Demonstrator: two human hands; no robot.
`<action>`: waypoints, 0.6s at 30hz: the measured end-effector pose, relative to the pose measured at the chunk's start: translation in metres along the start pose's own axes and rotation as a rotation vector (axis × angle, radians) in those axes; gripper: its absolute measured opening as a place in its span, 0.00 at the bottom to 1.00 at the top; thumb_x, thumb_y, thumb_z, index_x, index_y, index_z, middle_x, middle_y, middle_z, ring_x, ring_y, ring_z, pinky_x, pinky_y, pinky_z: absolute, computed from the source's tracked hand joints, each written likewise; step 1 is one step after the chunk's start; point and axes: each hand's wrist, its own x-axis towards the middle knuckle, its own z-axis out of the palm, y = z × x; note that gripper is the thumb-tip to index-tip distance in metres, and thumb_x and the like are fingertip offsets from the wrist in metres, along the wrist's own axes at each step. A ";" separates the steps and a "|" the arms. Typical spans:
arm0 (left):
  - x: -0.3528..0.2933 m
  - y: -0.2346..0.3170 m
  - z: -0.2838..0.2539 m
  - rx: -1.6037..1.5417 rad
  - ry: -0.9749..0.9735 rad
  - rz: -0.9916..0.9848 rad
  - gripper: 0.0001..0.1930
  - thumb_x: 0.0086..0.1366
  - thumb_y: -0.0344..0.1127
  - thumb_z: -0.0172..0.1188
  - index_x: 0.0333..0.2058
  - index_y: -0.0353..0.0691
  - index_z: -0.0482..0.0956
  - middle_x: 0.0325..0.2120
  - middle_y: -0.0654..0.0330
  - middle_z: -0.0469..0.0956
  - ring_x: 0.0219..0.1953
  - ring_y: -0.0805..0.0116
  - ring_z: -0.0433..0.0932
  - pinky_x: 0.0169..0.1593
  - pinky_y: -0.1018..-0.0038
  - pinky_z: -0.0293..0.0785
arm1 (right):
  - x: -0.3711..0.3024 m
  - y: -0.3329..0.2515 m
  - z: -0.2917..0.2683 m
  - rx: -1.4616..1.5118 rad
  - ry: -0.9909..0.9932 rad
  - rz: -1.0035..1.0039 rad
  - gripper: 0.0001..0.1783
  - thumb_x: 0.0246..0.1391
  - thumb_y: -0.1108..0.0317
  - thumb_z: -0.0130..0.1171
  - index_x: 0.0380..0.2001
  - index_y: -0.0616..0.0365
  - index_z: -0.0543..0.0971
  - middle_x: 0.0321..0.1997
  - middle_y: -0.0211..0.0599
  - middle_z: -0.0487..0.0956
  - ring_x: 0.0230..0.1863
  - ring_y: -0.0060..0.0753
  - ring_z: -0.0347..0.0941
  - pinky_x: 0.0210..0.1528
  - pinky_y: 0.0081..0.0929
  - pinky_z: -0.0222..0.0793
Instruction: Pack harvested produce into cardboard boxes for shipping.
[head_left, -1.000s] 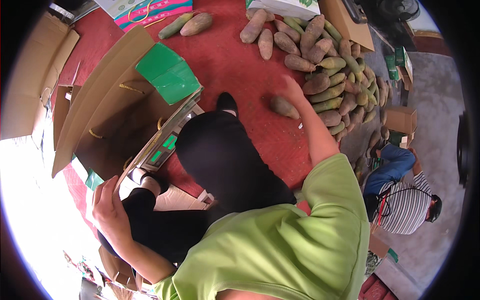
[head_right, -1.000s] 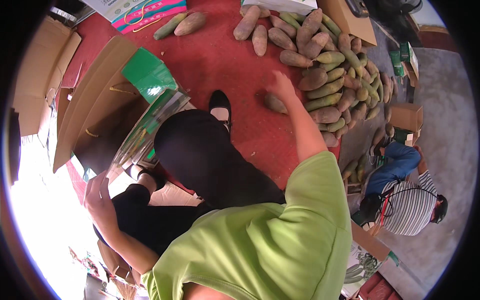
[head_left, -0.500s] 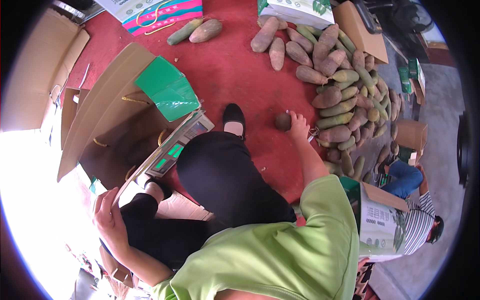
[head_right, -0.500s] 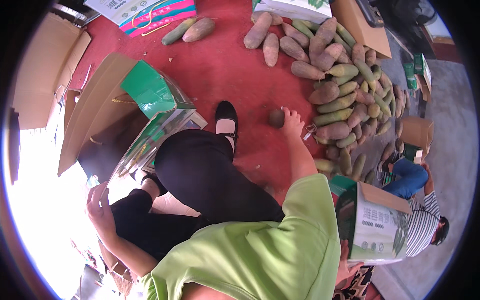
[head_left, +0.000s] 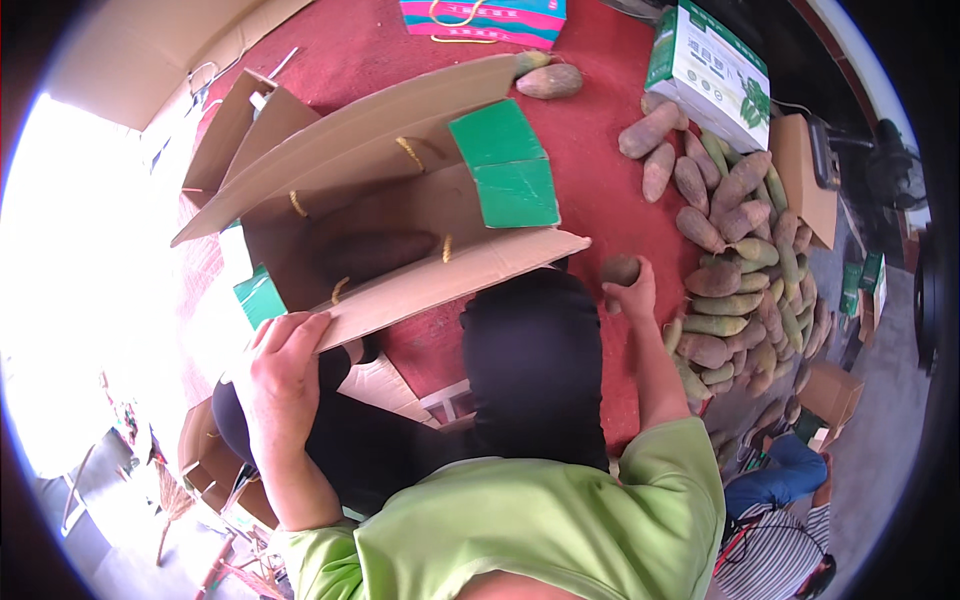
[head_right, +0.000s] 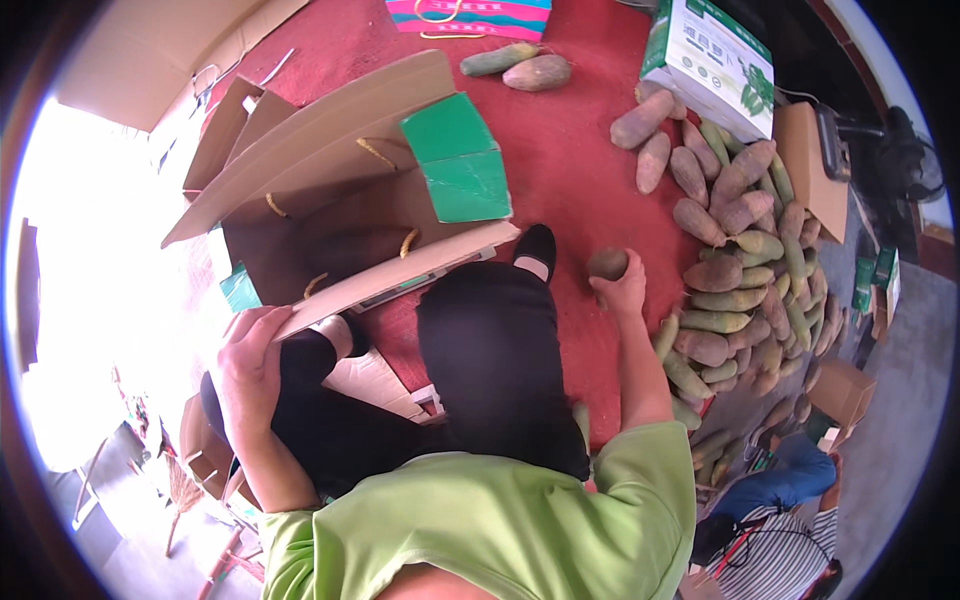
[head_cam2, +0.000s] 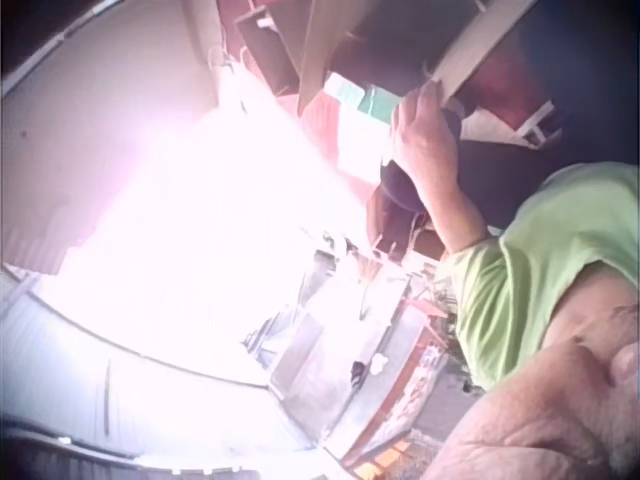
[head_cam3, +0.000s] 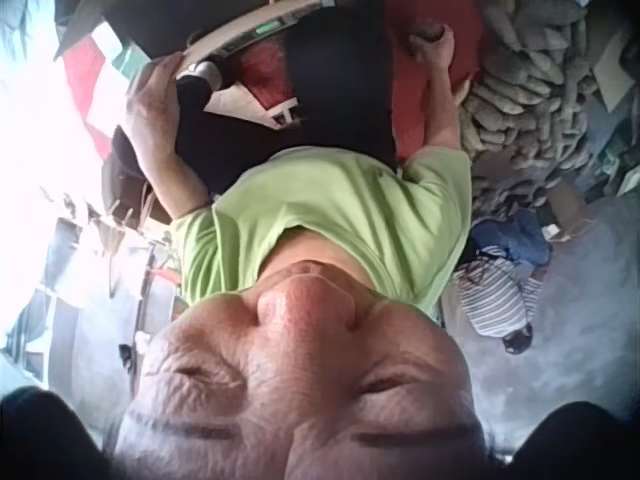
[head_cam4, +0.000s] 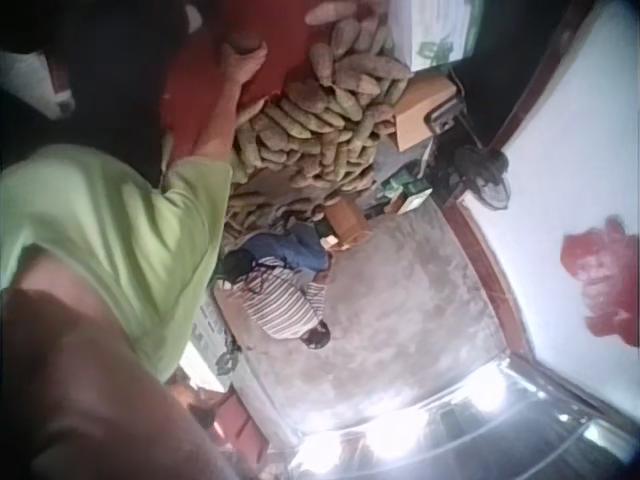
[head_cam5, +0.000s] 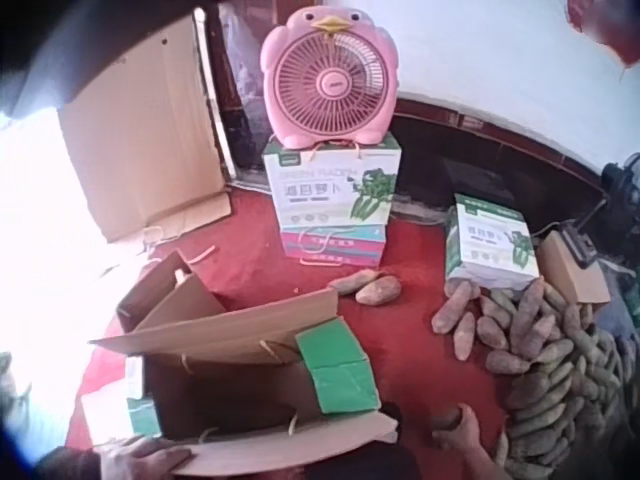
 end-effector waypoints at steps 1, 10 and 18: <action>0.000 0.001 0.000 0.007 0.001 0.014 0.12 0.50 0.23 0.57 0.35 0.39 0.81 0.33 0.59 0.79 0.37 0.59 0.78 0.42 0.66 0.74 | 0.008 -0.008 -0.003 0.241 0.030 -0.104 0.47 0.28 0.70 0.75 0.56 0.55 0.64 0.51 0.39 0.71 0.53 0.40 0.69 0.54 0.37 0.69; -0.002 -0.004 -0.004 0.016 0.001 0.048 0.10 0.53 0.24 0.58 0.35 0.40 0.81 0.33 0.59 0.79 0.37 0.60 0.78 0.40 0.66 0.74 | -0.013 -0.246 -0.195 0.770 0.145 -0.524 0.46 0.29 0.75 0.73 0.57 0.59 0.64 0.55 0.40 0.69 0.56 0.33 0.67 0.58 0.34 0.66; -0.008 -0.012 -0.001 0.039 0.000 0.071 0.10 0.52 0.27 0.58 0.35 0.44 0.80 0.32 0.65 0.78 0.38 0.64 0.78 0.41 0.68 0.73 | -0.064 -0.414 -0.203 0.427 -0.313 -1.110 0.52 0.24 0.67 0.77 0.59 0.57 0.65 0.55 0.35 0.72 0.56 0.32 0.70 0.57 0.35 0.67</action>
